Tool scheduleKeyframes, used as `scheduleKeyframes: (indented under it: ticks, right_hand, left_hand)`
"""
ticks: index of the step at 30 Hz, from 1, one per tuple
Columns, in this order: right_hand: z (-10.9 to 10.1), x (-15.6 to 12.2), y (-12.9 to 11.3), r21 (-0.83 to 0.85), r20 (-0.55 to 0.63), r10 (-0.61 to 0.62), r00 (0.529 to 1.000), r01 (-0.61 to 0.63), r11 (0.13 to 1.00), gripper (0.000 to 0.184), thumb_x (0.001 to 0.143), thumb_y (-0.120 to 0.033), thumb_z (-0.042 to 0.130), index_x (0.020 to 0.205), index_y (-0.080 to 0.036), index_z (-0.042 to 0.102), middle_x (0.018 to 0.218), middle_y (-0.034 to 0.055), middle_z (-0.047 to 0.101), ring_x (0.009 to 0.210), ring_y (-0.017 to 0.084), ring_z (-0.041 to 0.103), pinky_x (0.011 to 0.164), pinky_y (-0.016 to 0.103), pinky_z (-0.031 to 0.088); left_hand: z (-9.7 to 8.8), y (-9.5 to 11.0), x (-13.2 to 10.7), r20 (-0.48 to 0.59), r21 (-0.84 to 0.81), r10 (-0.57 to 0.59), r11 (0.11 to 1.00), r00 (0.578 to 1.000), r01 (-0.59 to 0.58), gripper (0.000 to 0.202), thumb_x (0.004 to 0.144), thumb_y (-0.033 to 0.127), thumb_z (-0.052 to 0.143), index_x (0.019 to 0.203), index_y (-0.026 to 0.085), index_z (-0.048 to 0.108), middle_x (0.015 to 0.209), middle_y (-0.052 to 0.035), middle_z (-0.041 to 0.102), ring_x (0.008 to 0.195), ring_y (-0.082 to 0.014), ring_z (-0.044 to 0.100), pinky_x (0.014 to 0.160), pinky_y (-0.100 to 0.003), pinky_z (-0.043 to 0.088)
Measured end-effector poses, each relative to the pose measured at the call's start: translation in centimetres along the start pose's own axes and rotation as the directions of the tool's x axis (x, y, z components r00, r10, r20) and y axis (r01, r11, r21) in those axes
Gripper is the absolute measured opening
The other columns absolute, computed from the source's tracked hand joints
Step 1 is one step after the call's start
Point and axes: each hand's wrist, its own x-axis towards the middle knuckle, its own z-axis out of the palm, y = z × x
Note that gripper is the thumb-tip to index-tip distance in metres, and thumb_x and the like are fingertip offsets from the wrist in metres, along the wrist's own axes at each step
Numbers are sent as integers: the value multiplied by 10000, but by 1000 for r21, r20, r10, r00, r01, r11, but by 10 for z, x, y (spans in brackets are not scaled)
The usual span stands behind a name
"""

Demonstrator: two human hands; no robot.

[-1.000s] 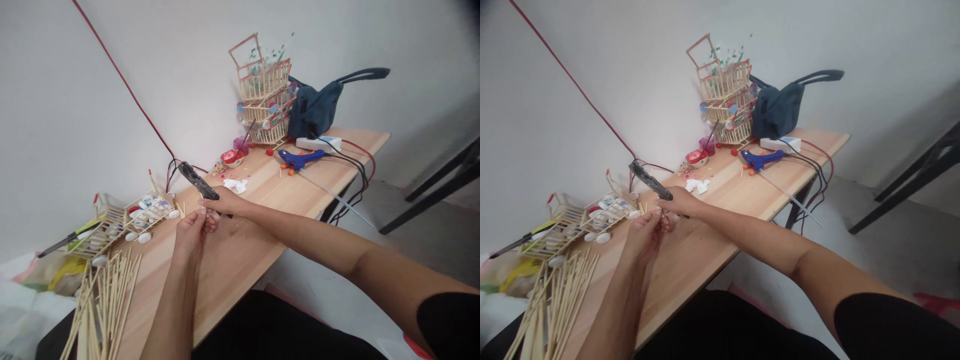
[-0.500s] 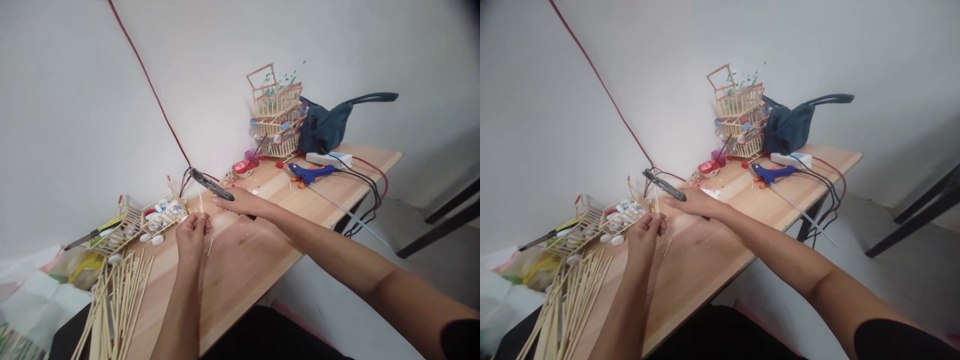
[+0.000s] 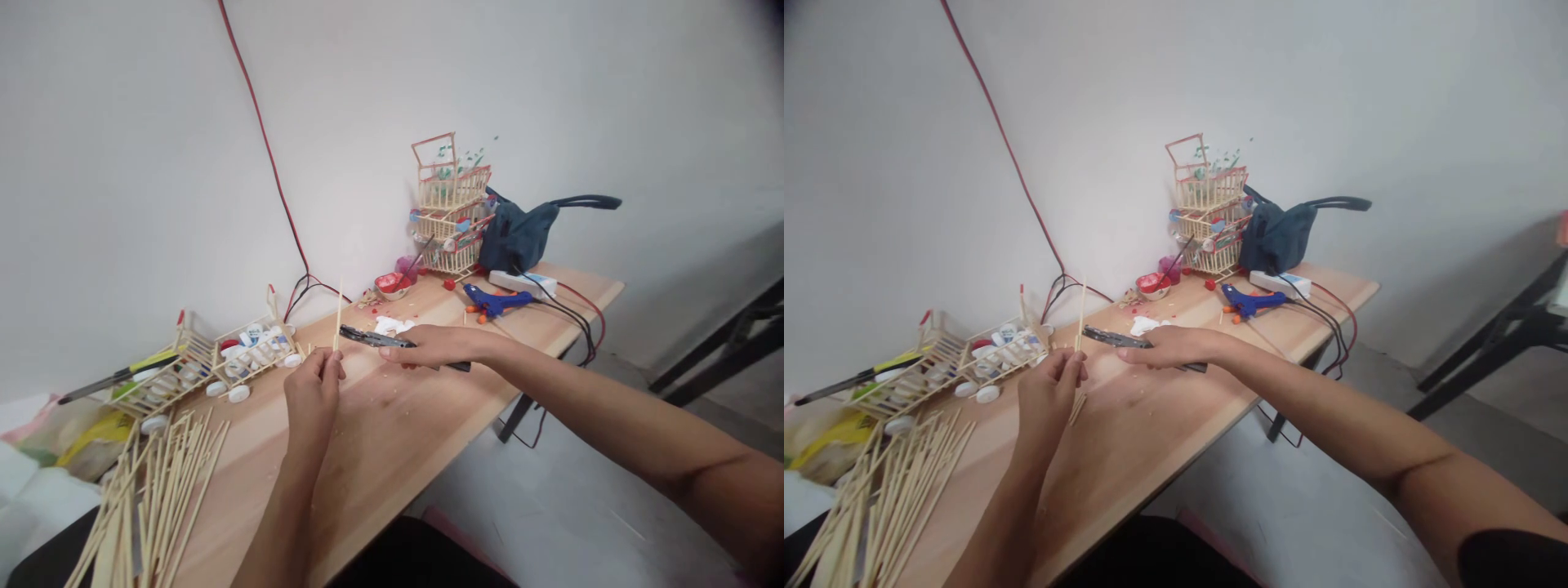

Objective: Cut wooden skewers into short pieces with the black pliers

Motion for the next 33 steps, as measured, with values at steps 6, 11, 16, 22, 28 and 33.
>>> scheduleKeyframes:
  ticks: [6,11,16,22,28,33]
  right_hand:
    - [11,12,3,37,19,-13,1000,13,999,691,798,-785,342,733,-144,591,736,70,640,636,145,558,575,248,404]
    - [17,15,3,87,3,-19,1000,18,996,688,795,-783,355,749,-141,599,723,72,644,602,139,558,536,245,407]
    - [21,19,6,101,-12,-3,1000,5,995,709,762,-805,380,784,-139,622,726,79,654,584,145,574,512,245,414]
    - [25,18,3,59,-33,33,999,-31,998,744,757,-821,356,809,-136,643,696,80,655,565,147,572,483,245,391]
    - [26,18,1,70,-39,29,999,-26,997,771,764,-826,323,844,-133,651,738,89,665,575,143,581,483,243,411]
    - [27,21,3,88,-47,39,998,-34,996,763,757,-829,334,819,-135,647,742,90,667,570,138,577,482,240,415]
  left_hand:
    - [4,-4,-2,-23,146,78,987,997,-74,268,894,267,453,649,196,536,548,27,540,521,-123,501,593,-239,333]
    - [8,-7,-3,18,258,88,962,996,-90,262,913,273,415,699,195,546,589,0,576,544,-149,522,600,-256,325]
    - [12,-7,-4,77,397,96,910,992,-119,262,927,252,383,758,183,572,632,-41,613,596,-181,559,597,-271,307]
    - [12,-4,-4,111,525,54,845,992,-105,279,940,256,369,811,163,599,710,-91,669,645,-203,596,573,-277,284]
    - [12,-3,-3,121,557,19,826,993,-83,279,944,252,372,859,147,616,756,-111,685,694,-225,620,580,-285,294]
    - [12,-3,-4,129,597,8,797,992,-84,275,948,252,365,861,153,607,751,-104,679,702,-223,624,573,-282,296]
